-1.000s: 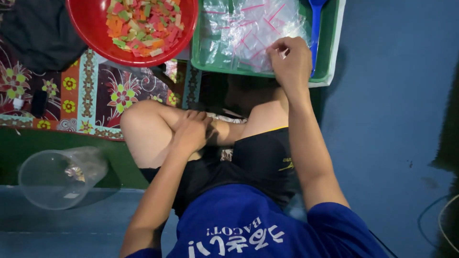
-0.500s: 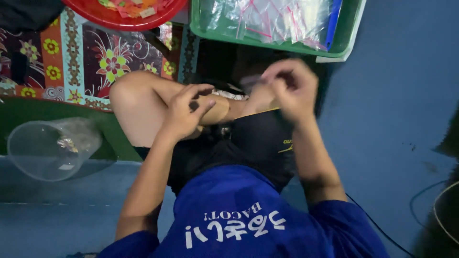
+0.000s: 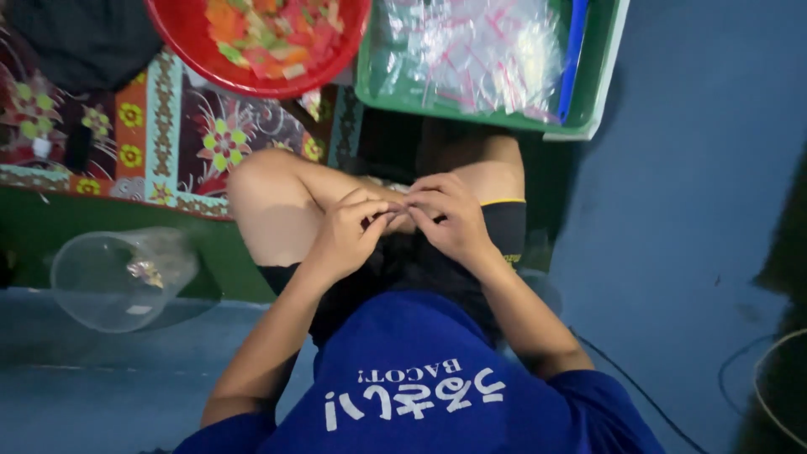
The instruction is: Manually portioning small snack pieces into individual plastic bags and tying them closed.
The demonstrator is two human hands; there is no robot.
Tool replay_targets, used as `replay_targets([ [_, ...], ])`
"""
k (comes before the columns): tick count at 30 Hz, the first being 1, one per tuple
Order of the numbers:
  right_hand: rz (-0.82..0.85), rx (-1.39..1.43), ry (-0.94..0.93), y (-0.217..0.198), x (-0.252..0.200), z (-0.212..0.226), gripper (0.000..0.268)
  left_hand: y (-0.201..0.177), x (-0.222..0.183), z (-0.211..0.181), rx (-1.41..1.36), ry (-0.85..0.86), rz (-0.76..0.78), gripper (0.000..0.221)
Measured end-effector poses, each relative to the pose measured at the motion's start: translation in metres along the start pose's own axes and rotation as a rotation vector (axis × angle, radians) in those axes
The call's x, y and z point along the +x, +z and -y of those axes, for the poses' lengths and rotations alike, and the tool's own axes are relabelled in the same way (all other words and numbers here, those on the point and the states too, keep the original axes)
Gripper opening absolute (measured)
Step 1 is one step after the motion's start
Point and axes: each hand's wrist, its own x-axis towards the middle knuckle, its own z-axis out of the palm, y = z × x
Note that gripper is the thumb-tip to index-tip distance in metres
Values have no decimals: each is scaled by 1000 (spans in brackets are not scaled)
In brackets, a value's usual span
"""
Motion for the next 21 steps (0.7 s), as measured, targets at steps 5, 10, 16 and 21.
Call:
replay_targets([
  [5, -162, -28, 96, 9, 16, 16, 14, -14, 18, -13, -59, -72, -84, 11],
  [10, -126, 193, 337, 25, 16, 15, 19, -10, 25, -2, -94, -147, -103, 16],
  [16, -29, 438, 626, 25, 16, 0, 25, -11, 28, -7, -200, -297, -92, 13],
  [21, 31, 472, 718, 17, 31, 11, 17, -9, 29, -9, -235, -430, -65, 14],
])
